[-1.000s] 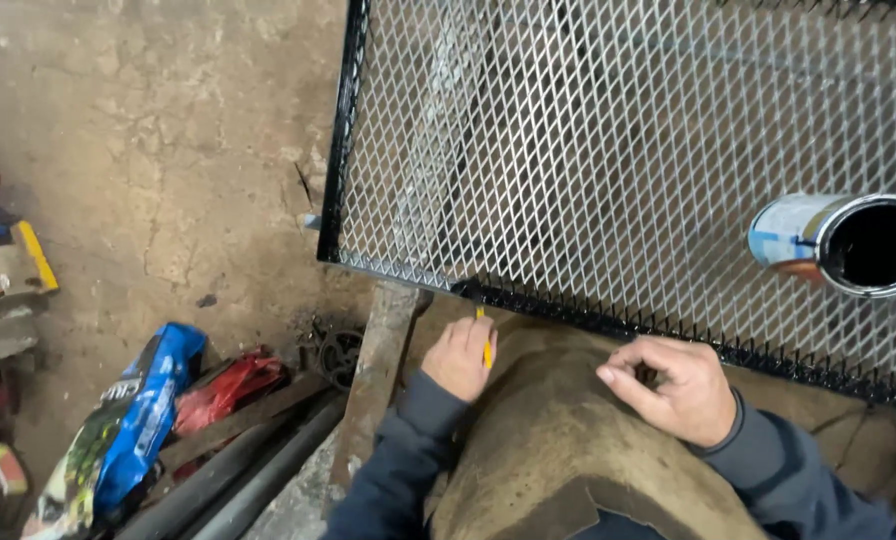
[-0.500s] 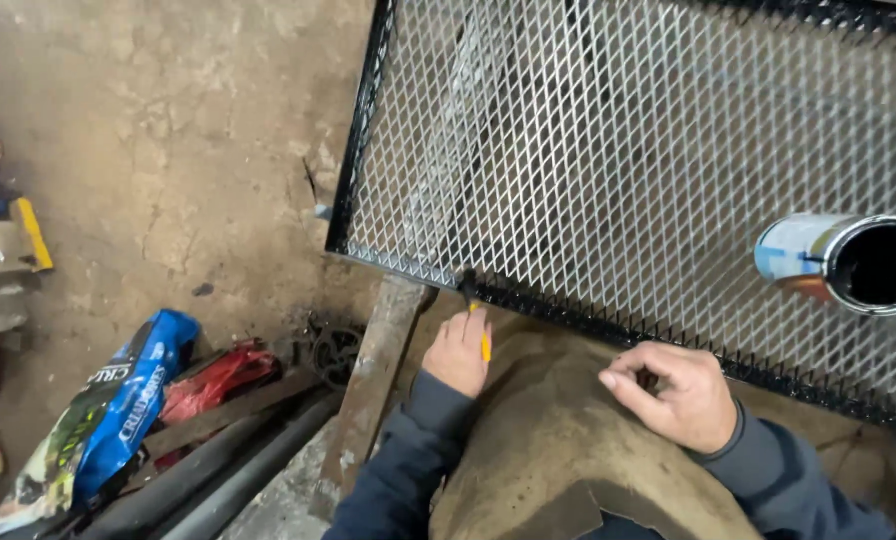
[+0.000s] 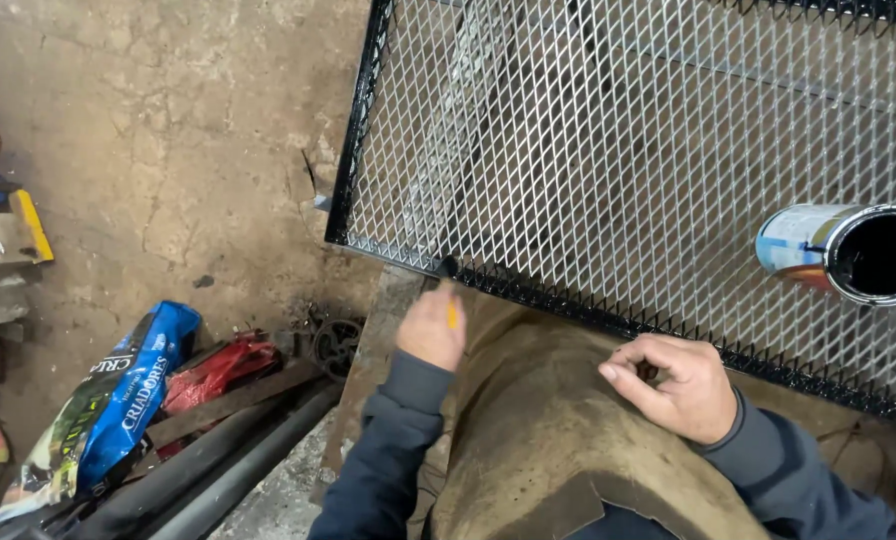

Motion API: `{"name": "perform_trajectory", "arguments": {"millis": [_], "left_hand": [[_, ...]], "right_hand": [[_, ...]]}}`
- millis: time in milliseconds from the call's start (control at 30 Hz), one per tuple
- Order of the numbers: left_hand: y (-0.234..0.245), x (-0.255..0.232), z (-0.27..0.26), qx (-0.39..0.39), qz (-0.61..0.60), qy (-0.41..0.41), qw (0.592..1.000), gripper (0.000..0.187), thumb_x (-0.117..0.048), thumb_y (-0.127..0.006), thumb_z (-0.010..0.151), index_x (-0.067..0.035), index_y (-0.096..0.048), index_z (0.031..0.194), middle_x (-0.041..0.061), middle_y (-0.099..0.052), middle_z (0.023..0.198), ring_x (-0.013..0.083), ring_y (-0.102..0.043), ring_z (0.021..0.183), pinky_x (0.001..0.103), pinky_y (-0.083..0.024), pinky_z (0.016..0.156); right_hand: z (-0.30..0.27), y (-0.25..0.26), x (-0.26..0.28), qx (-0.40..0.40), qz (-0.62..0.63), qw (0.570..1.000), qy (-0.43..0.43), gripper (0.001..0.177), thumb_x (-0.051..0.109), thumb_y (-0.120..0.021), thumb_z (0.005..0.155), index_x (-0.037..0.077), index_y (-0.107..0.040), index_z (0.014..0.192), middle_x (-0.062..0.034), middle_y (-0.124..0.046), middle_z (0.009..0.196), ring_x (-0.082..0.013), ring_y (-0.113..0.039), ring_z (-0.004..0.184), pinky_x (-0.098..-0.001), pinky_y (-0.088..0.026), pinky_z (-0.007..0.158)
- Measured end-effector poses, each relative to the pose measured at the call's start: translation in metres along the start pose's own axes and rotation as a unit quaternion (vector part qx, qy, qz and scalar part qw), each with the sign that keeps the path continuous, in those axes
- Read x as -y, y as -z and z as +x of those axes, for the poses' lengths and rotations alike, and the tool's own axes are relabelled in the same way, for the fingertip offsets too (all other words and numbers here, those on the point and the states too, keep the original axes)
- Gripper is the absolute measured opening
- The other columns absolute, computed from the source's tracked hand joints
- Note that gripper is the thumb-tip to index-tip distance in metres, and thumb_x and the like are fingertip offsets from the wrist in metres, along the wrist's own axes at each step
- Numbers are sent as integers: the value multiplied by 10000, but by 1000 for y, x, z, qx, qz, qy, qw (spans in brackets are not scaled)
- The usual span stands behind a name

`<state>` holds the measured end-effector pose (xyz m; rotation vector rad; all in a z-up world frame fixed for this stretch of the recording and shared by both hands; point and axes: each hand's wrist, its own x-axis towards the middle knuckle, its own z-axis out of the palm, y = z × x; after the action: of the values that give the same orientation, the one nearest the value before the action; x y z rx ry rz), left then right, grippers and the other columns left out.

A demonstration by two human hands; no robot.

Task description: Painting a metal mesh frame with black paint using a brush.

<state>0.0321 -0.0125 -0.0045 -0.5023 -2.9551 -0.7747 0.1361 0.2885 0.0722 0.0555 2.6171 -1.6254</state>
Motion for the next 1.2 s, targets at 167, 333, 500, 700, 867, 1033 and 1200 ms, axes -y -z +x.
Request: {"name": "perform_trajectory", "arguments": {"millis": [167,333,500,700,867,1033,1200], "left_hand": [[-22,-47,-16,98,-175,-84,976,220,-204,-650,991,-74,-677,1167,143,-694,980,331,-694,857,416,-584,755],[-3,-8,3,74,-39,7,996,198,-210,-634,993,-86,-704,1130,136,-691,922,293,-690,750,391,-574,665],[-18,-15,-9,97,116,-83,985,108,-178,-623,1004,-74,-652,1009,118,-641,834,308,-665,739,413,-558,674],[6,-36,13,90,-161,-50,982,232,-220,-699,954,-54,-762,1103,146,-761,926,245,-726,749,330,-586,654],[13,-16,38,127,-362,209,899,262,-258,-709,968,-13,-733,1057,76,-777,825,115,-722,678,258,-596,613],[6,9,43,169,-147,122,967,236,-270,-721,953,-37,-753,943,94,-767,737,184,-753,633,304,-586,610],[19,1,64,116,-145,65,981,202,-232,-697,973,-37,-731,932,122,-762,803,250,-765,721,356,-591,652]], "right_hand": [[0,0,1,6,1,1000,-5,141,190,-815,798,62,-757,805,-37,-745,706,-119,-716,577,-267,-542,515],[-1,2,-2,-2,-3,1000,4,145,196,-814,801,65,-751,811,-40,-749,725,-122,-731,611,-264,-553,537],[-2,2,-6,-2,-1,1000,-3,146,199,-816,795,67,-756,809,-39,-753,722,-123,-733,605,-265,-553,529],[-2,5,-11,2,11,1000,-25,154,199,-824,788,61,-759,804,-44,-762,727,-124,-737,593,-262,-555,511],[-1,6,-16,-11,28,999,-25,151,188,-813,803,50,-751,819,-55,-749,738,-134,-740,635,-267,-564,563],[0,12,-21,-14,43,997,-60,143,174,-819,796,49,-752,809,-50,-742,708,-137,-728,602,-274,-553,542],[1,15,-25,-20,51,997,-57,134,166,-818,795,54,-749,815,-46,-743,716,-131,-728,609,-269,-551,547]]}}
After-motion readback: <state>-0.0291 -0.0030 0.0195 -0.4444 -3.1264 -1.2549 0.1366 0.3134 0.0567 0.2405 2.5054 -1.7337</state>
